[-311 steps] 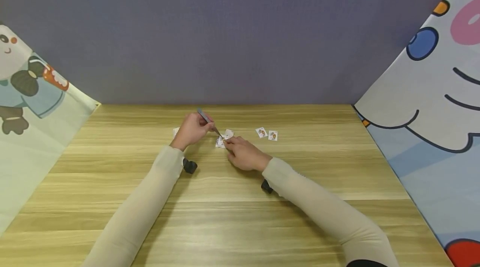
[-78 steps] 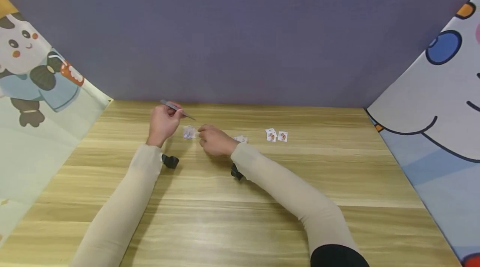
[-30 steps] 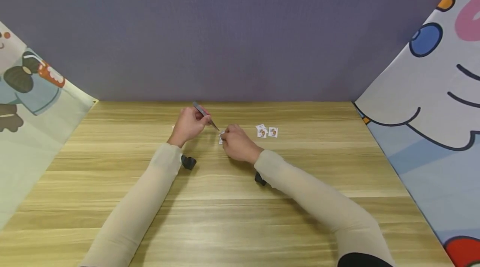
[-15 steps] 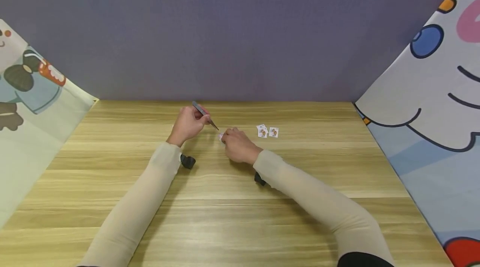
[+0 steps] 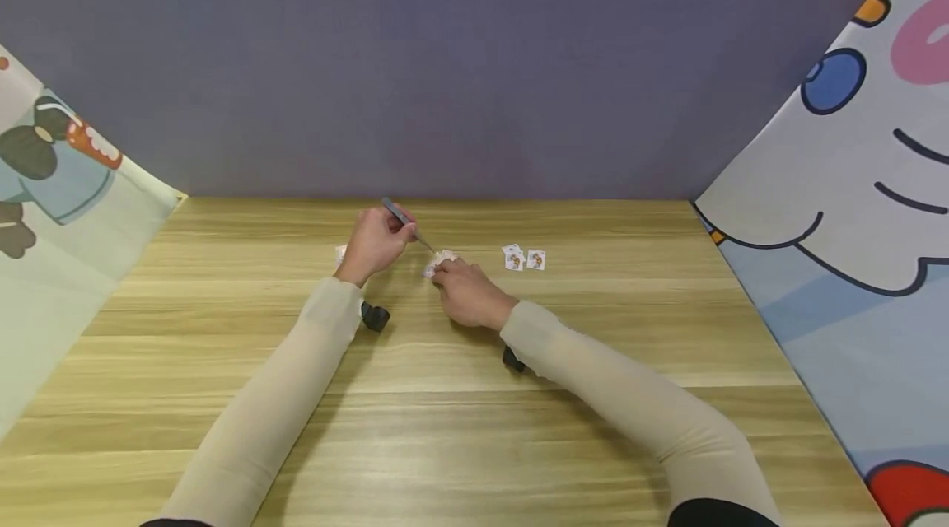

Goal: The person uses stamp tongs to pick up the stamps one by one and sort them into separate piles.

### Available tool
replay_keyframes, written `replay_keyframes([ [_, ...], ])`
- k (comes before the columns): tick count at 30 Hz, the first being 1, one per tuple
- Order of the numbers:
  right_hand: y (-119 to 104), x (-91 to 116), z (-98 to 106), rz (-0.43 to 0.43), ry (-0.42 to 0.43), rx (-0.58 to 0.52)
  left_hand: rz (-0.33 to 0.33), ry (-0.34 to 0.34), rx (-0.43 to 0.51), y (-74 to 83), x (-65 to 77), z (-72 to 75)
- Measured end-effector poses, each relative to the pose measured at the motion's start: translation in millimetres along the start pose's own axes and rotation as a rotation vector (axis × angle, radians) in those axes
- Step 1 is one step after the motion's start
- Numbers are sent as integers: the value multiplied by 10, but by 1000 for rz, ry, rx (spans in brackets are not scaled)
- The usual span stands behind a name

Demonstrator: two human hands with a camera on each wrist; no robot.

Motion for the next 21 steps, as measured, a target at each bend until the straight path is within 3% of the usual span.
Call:
replay_keyframes([
  [5, 46, 9, -24, -47, -65, -1, 28, -2, -12, -18, -4, -4],
  [12, 83, 11, -34, -19, -67, -14, 69, -50, -18, -64, -2, -16],
  [21, 132, 21, -6, 12, -58, -25, -5, -55, -13, -23, 6, -50],
])
Point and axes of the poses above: each hand's wrist, its own x-axis away from the middle knuckle, its own z-axis out of the back of the hand, y = z × x, the point moved 4 cm from there along -x, towards the middle knuckle, and after that the axes turned 3 degrees about -z, right-handed, at the moved point
